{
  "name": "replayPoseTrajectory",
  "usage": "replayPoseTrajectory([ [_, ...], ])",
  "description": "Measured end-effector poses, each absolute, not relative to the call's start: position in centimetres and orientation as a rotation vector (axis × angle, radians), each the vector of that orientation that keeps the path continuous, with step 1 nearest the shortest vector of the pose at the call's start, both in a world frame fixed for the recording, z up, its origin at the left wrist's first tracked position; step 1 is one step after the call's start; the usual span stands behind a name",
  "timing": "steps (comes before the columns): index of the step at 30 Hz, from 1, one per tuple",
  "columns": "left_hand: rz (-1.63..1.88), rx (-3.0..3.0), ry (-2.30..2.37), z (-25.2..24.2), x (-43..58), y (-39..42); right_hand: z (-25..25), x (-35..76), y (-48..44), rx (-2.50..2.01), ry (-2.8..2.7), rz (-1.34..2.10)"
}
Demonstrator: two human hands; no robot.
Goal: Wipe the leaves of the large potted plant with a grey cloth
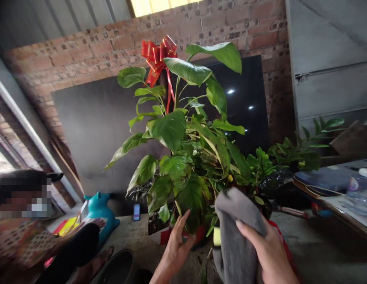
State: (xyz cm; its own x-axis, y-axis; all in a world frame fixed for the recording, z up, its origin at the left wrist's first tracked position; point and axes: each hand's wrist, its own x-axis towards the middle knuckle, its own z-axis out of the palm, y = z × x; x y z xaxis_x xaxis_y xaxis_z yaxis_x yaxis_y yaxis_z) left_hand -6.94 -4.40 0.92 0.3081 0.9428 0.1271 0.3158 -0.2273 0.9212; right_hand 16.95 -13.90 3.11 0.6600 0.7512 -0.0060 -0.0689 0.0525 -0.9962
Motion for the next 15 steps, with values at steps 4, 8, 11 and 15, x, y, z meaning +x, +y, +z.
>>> replayPoseTrajectory([
  [4,0.947,1.692,1.104,0.7,-6.5,-4.7,6.5,15.7,-8.4,-1.311,-0.781,0.577],
  [8,1.028,1.683,1.073,0.1,-7.4,-4.4,2.2,12.2,-9.4,-1.352,-0.816,0.875],
  [11,1.04,1.657,1.088,-0.1,-7.9,-4.2,-1.0,11.6,-13.6,-1.378,-0.659,1.06],
  [15,1.023,1.627,1.099,0.3,-7.5,-4.3,0.9,15.2,-14.6,-1.426,-0.58,0.842],
])
